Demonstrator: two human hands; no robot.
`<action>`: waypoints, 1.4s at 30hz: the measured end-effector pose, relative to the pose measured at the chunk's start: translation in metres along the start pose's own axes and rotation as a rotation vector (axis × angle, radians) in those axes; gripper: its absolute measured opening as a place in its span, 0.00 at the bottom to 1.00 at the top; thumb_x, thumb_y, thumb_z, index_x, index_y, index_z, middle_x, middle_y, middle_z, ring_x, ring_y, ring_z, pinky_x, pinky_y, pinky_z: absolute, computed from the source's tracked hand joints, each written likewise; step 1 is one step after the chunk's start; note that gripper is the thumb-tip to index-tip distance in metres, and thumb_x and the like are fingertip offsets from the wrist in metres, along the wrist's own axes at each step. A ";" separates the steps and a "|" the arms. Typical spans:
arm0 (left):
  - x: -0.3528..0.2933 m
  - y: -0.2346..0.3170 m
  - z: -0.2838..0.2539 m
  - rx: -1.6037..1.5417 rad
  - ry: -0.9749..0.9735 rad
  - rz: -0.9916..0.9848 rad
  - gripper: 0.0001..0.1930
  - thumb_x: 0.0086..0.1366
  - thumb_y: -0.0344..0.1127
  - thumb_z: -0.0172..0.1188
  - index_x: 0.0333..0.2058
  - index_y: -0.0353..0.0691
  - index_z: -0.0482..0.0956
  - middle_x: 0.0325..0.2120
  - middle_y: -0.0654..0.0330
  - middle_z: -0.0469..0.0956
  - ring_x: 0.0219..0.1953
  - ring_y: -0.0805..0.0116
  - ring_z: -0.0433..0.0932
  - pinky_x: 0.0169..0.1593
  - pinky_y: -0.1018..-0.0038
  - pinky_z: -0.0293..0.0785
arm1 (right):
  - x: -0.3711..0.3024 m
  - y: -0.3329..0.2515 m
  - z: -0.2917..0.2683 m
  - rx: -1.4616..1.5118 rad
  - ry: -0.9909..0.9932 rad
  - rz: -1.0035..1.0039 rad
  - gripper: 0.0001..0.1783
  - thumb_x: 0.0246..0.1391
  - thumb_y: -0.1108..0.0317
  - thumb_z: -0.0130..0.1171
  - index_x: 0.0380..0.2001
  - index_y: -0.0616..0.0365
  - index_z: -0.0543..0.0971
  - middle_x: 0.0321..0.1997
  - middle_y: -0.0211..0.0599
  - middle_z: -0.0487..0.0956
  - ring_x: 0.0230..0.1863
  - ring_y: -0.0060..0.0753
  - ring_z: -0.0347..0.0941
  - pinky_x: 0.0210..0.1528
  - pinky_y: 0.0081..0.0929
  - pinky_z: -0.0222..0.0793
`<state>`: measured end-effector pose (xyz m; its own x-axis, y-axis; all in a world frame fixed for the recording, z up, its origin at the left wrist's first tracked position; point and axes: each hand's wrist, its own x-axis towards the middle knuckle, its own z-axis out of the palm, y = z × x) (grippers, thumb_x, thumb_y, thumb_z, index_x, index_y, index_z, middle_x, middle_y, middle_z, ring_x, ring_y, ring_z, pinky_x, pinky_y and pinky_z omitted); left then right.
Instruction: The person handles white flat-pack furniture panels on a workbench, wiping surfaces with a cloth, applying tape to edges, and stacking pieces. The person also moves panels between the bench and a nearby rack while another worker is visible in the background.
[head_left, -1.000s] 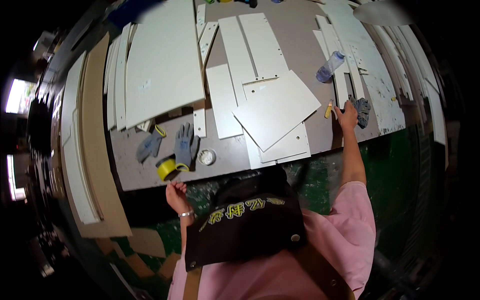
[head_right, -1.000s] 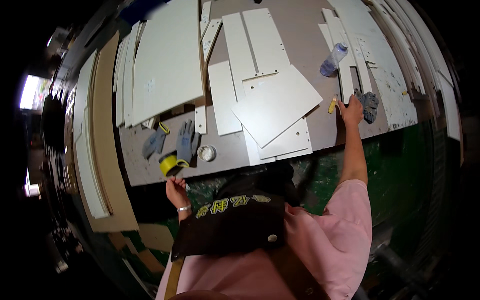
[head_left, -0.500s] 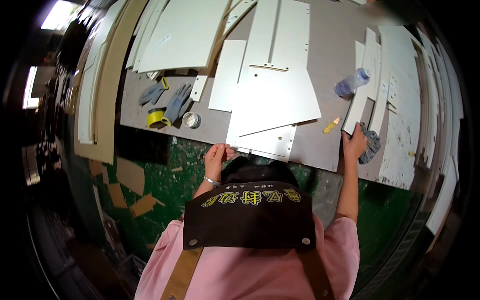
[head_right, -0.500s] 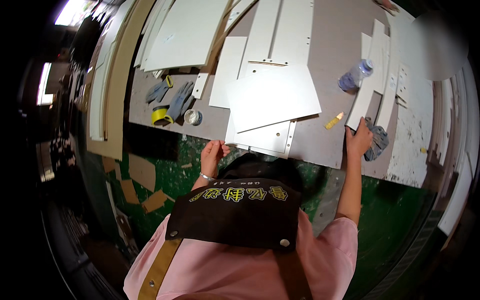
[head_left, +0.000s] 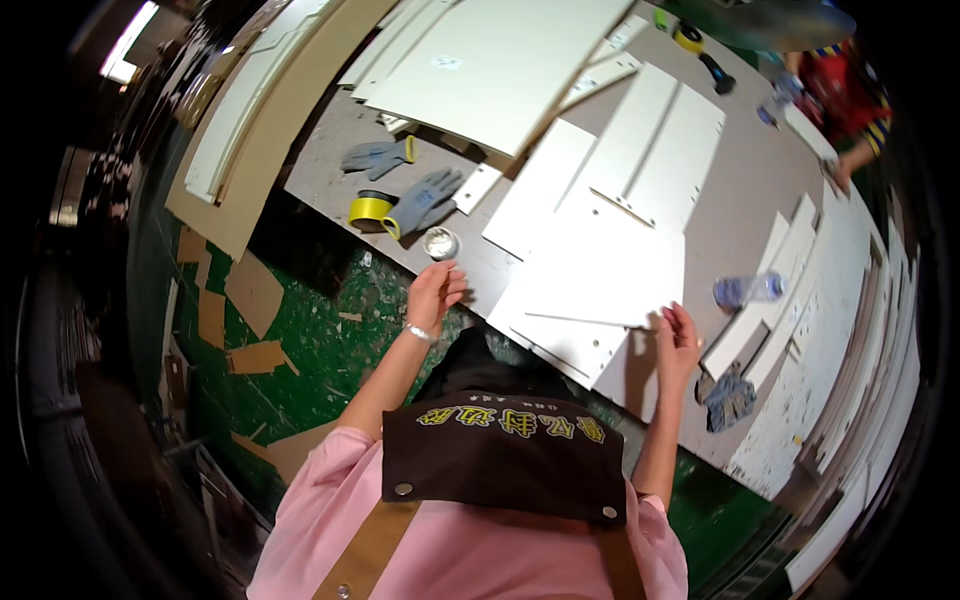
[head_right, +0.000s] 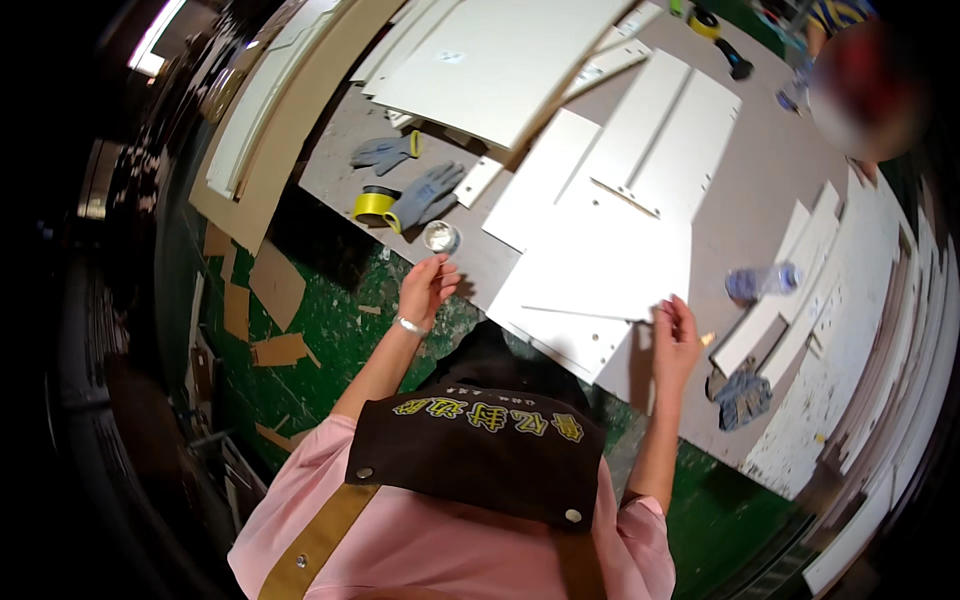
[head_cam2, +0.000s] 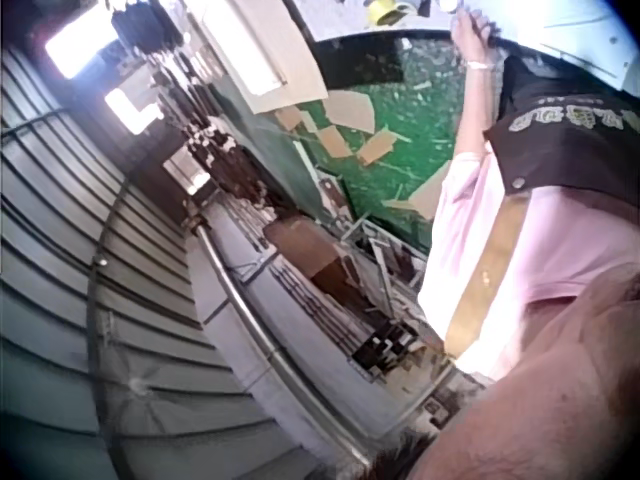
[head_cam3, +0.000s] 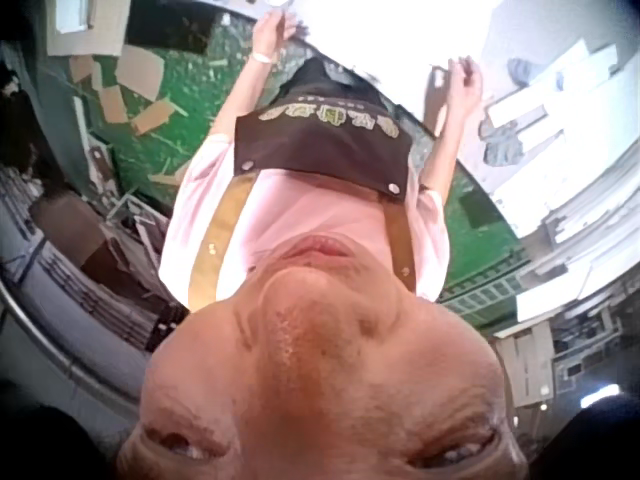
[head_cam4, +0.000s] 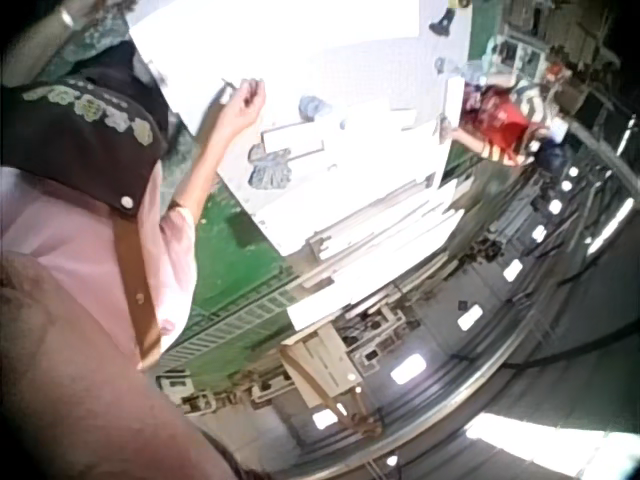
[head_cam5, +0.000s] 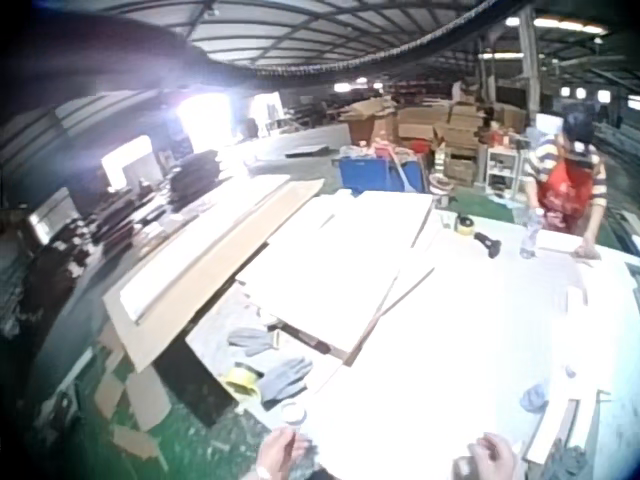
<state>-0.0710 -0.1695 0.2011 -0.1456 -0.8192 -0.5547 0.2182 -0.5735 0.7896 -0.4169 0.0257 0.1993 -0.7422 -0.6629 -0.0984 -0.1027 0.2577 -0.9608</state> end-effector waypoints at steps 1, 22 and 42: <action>0.013 0.009 0.006 -0.027 -0.013 -0.010 0.12 0.67 0.39 0.51 0.44 0.40 0.73 0.33 0.61 0.78 0.30 0.75 0.77 0.31 0.82 0.73 | 0.006 -0.019 0.033 0.129 -0.057 0.037 0.19 0.54 0.68 0.58 0.50 0.62 0.73 0.43 0.36 0.78 0.41 0.25 0.74 0.45 0.20 0.68; 0.288 0.164 0.007 -0.200 -0.213 -0.337 0.17 0.59 0.50 0.60 0.39 0.45 0.75 0.32 0.65 0.79 0.30 0.69 0.79 0.22 0.80 0.70 | 0.111 -0.106 0.455 0.361 -0.100 0.294 0.16 0.49 0.62 0.62 0.30 0.64 0.70 0.21 0.32 0.71 0.16 0.21 0.65 0.14 0.19 0.62; 0.360 0.346 -0.109 0.023 -0.045 -0.132 0.14 0.60 0.43 0.59 0.38 0.40 0.77 0.34 0.62 0.81 0.33 0.67 0.81 0.28 0.77 0.80 | 0.129 -0.089 0.481 0.683 -0.373 0.574 0.16 0.54 0.61 0.55 0.45 0.54 0.73 0.41 0.29 0.77 0.40 0.23 0.73 0.38 0.23 0.71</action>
<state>0.0571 -0.6625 0.2460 -0.2148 -0.7359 -0.6422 0.1719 -0.6757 0.7168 -0.1852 -0.4208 0.1474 -0.2891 -0.7741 -0.5631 0.7049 0.2259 -0.6724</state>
